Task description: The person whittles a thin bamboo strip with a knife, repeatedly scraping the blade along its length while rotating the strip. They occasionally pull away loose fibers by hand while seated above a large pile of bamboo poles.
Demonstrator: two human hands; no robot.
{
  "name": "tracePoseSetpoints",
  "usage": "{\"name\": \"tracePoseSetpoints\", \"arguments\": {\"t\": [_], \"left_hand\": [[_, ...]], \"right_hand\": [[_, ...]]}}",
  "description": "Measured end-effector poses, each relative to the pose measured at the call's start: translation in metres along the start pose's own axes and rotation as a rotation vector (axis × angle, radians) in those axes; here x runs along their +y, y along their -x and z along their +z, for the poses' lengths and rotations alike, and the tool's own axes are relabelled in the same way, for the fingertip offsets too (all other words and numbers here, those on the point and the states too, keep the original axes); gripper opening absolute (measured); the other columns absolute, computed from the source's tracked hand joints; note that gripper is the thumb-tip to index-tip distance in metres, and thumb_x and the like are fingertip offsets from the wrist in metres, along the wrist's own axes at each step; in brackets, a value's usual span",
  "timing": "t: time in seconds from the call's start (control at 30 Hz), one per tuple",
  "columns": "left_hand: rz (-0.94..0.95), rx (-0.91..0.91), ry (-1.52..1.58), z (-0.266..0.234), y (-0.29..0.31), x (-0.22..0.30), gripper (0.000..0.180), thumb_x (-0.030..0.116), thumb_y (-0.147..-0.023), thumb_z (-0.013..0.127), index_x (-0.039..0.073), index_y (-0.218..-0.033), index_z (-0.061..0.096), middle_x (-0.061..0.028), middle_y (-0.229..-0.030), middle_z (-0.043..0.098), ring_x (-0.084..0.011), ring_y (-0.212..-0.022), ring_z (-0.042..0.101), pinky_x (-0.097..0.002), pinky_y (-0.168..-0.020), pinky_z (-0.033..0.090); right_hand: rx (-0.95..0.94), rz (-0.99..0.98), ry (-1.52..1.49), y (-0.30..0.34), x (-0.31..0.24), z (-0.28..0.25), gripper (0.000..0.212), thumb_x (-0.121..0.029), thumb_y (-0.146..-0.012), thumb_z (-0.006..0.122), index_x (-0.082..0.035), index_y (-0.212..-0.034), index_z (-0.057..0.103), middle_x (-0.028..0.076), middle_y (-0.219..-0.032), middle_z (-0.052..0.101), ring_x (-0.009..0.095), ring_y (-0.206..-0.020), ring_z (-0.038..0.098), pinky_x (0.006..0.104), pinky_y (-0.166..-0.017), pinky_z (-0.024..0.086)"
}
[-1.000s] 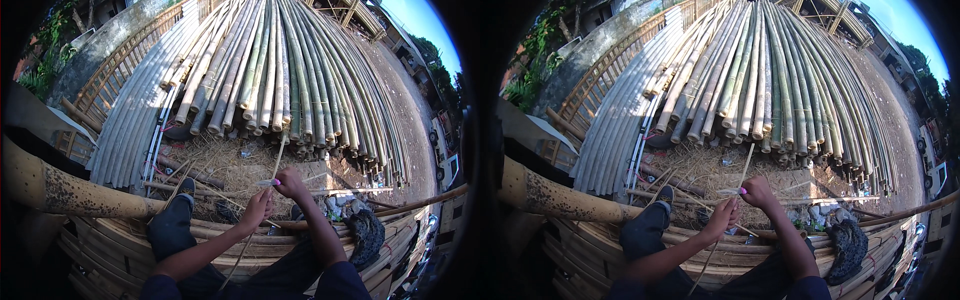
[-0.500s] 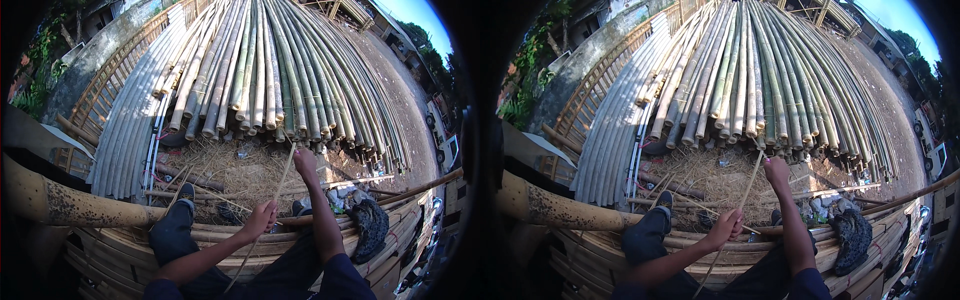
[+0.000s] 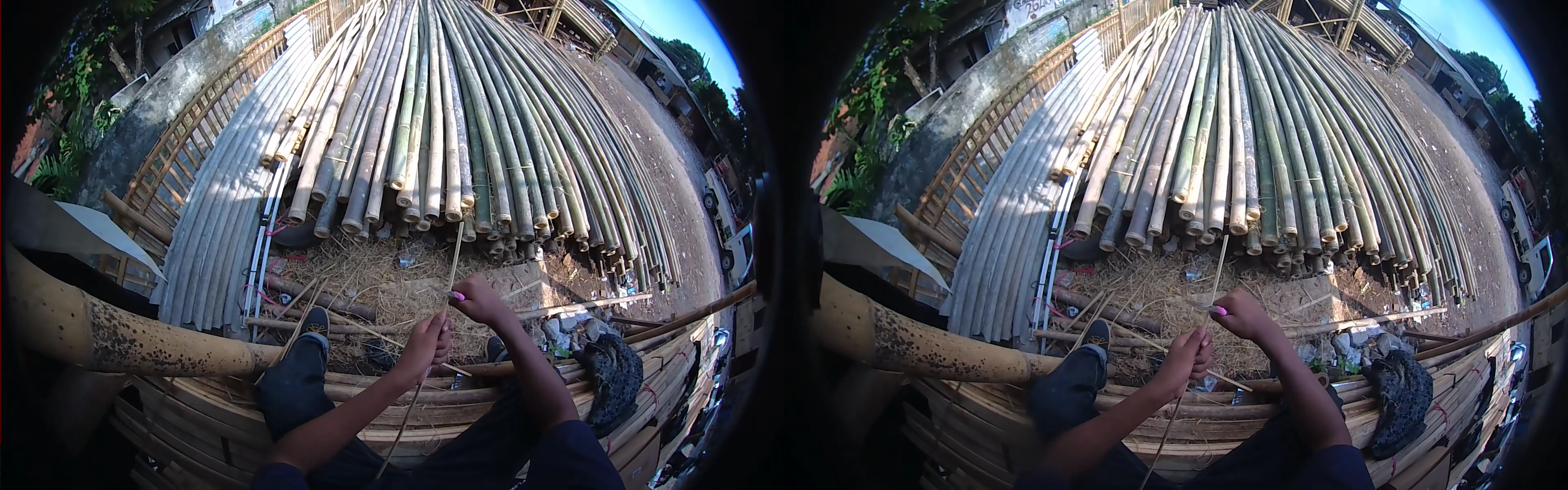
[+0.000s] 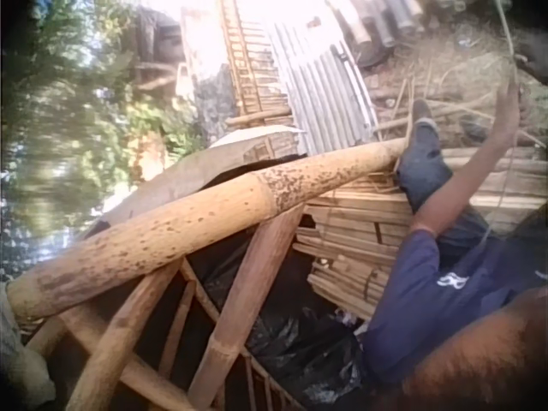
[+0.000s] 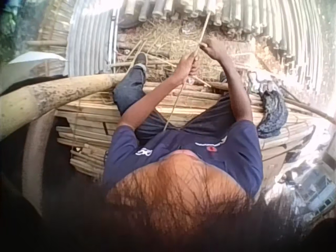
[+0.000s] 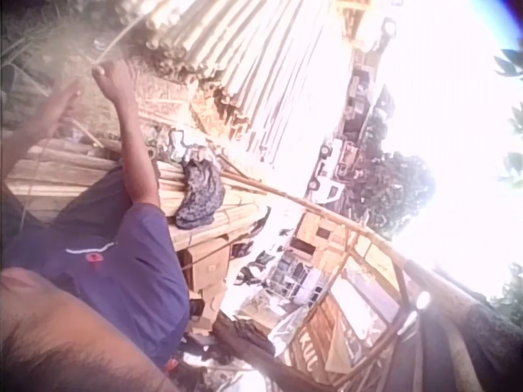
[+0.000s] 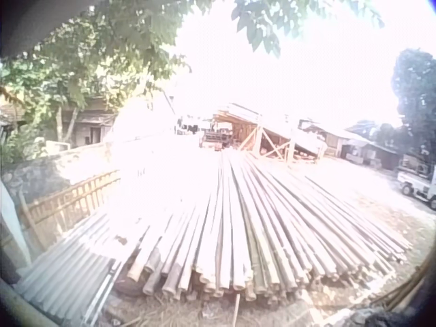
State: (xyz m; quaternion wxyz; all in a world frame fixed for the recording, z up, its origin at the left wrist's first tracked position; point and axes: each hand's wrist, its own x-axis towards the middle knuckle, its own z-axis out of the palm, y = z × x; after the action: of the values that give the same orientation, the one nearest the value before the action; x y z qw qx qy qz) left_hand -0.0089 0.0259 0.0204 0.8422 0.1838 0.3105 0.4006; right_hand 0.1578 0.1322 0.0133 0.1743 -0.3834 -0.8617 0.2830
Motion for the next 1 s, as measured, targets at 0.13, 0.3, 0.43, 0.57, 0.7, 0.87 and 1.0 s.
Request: {"name": "tracePoseSetpoints", "arguments": {"t": [0.13,0.3,0.43,0.57,0.7,0.87,1.0], "left_hand": [[0.017,0.069,-0.141,0.011,0.014,-0.013,0.031,0.036,-0.1,0.034,0.012,-0.082,0.036,0.0064,-0.056,0.022,-0.003,-0.043,0.02,-0.0202,-0.037,0.014],[-0.208,-0.187,-0.211,0.039,0.031,-0.049,0.031,0.037,-0.1,0.034,0.011,-0.084,0.04,0.0066,-0.057,0.025,-0.0034,-0.044,0.022,-0.0191,-0.039,0.019],[-0.237,-0.083,0.106,0.006,0.006,-0.022,0.026,0.033,-0.099,0.038,0.011,-0.085,0.043,0.0064,-0.056,0.029,-0.0035,-0.043,0.024,-0.0186,-0.037,0.021],[-0.093,-0.03,0.143,-0.003,-0.005,0.004,0.024,0.031,-0.099,0.04,0.011,-0.085,0.042,0.0059,-0.057,0.029,-0.0032,-0.043,0.023,-0.018,-0.038,0.02],[-0.108,-0.058,0.15,-0.009,-0.008,0.008,0.025,0.032,-0.098,0.041,0.011,-0.085,0.042,0.006,-0.056,0.028,-0.0029,-0.043,0.022,-0.0182,-0.038,0.019],[-0.056,-0.018,0.231,-0.005,-0.003,0.0,0.026,0.032,-0.099,0.042,0.01,-0.083,0.043,0.0067,-0.054,0.024,-0.0027,-0.042,0.021,-0.0185,-0.038,0.017],[0.012,0.048,0.148,0.0,0.001,-0.01,0.025,0.031,-0.098,0.043,0.01,-0.083,0.042,0.0069,-0.054,0.024,-0.0027,-0.041,0.02,-0.0186,-0.038,0.016]], "right_hand": [[0.254,0.357,0.057,0.003,0.033,0.001,0.033,-0.028,-0.076,0.057,0.0,-0.061,0.055,0.022,-0.057,0.051,0.042,-0.059,0.053,0.0494,-0.056,0.04],[0.499,0.678,0.204,0.034,0.121,-0.037,0.036,-0.029,-0.08,0.057,0.001,-0.06,0.053,0.017,-0.051,0.052,0.034,-0.049,0.053,0.0449,-0.05,0.038],[0.702,0.588,-0.515,0.021,0.1,-0.029,0.041,-0.03,-0.086,0.059,-0.006,-0.054,0.047,-0.003,-0.047,0.041,0.008,-0.044,0.038,0.0291,-0.042,0.027],[0.426,0.439,-0.543,0.008,0.053,-0.017,0.04,-0.026,-0.085,0.061,-0.005,-0.055,0.044,-0.002,-0.048,0.038,0.007,-0.046,0.03,0.029,-0.043,0.024],[0.088,0.233,-0.228,0.004,0.016,0.001,0.032,-0.023,-0.077,0.059,0.003,-0.062,0.05,0.018,-0.052,0.043,0.028,-0.046,0.036,0.0415,-0.05,0.033],[0.044,-0.017,-0.077,0.004,0.002,0.006,0.032,-0.028,-0.074,0.054,0.0,-0.059,0.051,0.021,-0.056,0.049,0.039,-0.056,0.051,0.0464,-0.053,0.038],[0.123,-0.071,0.094,0.005,0.012,0.006,0.032,-0.03,-0.074,0.054,-0.001,-0.059,0.052,0.021,-0.057,0.049,0.04,-0.057,0.05,0.047,-0.054,0.038]]}}
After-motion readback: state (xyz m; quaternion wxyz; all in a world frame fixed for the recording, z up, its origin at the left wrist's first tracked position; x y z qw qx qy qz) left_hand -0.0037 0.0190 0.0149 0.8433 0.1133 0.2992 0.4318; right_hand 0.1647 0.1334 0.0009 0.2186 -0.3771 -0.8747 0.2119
